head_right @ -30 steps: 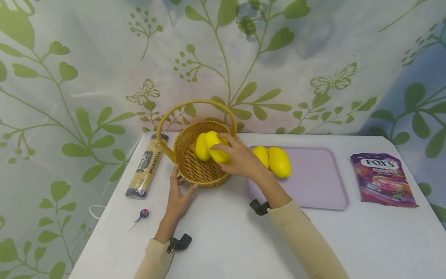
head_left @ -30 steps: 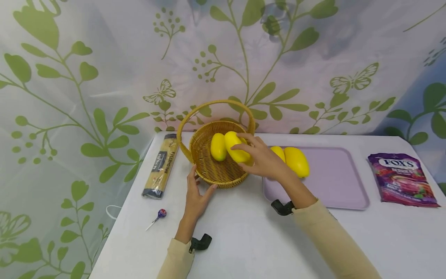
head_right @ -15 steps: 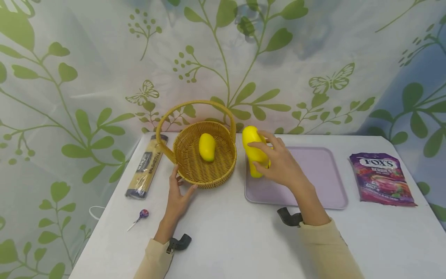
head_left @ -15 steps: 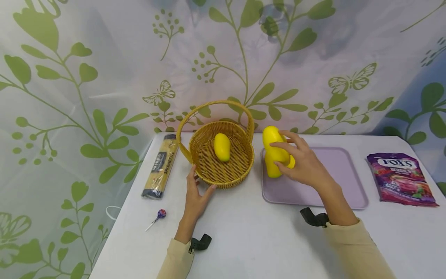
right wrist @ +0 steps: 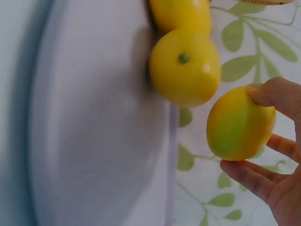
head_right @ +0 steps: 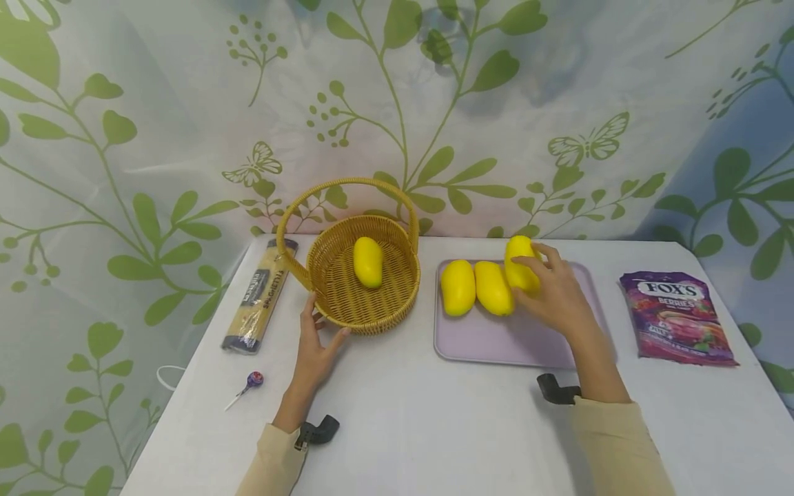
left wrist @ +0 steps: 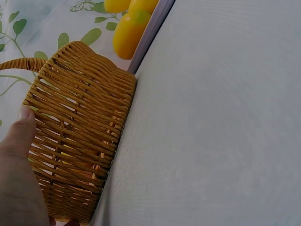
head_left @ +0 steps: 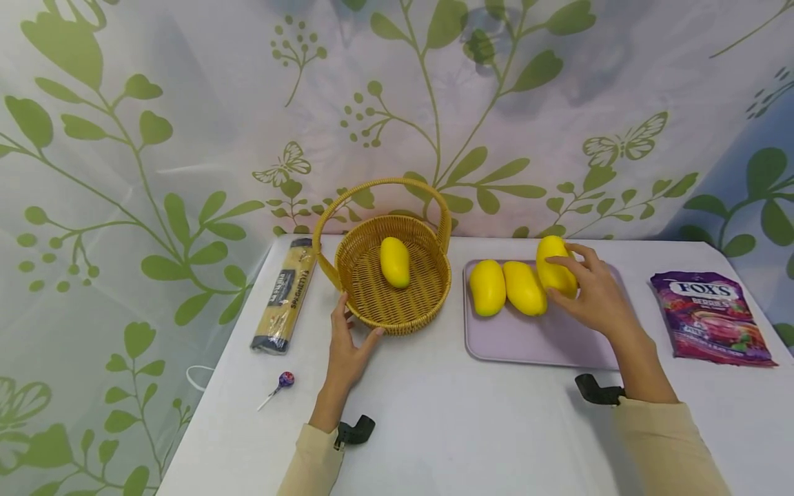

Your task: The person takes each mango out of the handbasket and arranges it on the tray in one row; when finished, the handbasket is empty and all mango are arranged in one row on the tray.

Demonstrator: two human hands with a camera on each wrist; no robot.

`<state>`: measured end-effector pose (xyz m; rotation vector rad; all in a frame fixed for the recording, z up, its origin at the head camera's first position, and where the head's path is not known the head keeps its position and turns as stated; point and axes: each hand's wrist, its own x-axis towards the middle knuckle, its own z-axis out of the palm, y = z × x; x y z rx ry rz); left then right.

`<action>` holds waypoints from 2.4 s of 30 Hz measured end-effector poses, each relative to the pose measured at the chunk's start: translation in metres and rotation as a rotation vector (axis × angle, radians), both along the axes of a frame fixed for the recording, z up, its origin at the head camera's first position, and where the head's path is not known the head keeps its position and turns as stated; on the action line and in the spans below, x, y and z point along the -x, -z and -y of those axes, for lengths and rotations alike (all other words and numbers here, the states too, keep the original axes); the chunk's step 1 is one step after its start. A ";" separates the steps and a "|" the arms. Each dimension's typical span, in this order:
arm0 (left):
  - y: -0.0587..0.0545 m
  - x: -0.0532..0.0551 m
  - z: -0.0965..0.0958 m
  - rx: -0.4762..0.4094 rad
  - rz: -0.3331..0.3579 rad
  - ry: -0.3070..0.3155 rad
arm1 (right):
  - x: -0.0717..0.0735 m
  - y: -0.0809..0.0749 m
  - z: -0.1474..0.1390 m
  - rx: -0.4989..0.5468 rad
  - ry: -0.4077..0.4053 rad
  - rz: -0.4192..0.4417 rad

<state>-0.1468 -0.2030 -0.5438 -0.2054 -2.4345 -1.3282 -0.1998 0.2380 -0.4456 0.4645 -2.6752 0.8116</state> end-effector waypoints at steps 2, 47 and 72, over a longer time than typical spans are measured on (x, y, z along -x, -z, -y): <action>0.000 0.000 0.000 -0.003 0.006 -0.002 | 0.000 0.006 -0.005 -0.024 0.012 0.027; 0.000 0.001 -0.001 0.001 -0.035 0.015 | -0.009 -0.029 0.031 -0.146 -0.066 0.092; 0.000 0.001 -0.001 0.017 -0.018 0.003 | 0.041 -0.005 0.220 -0.161 -0.411 0.097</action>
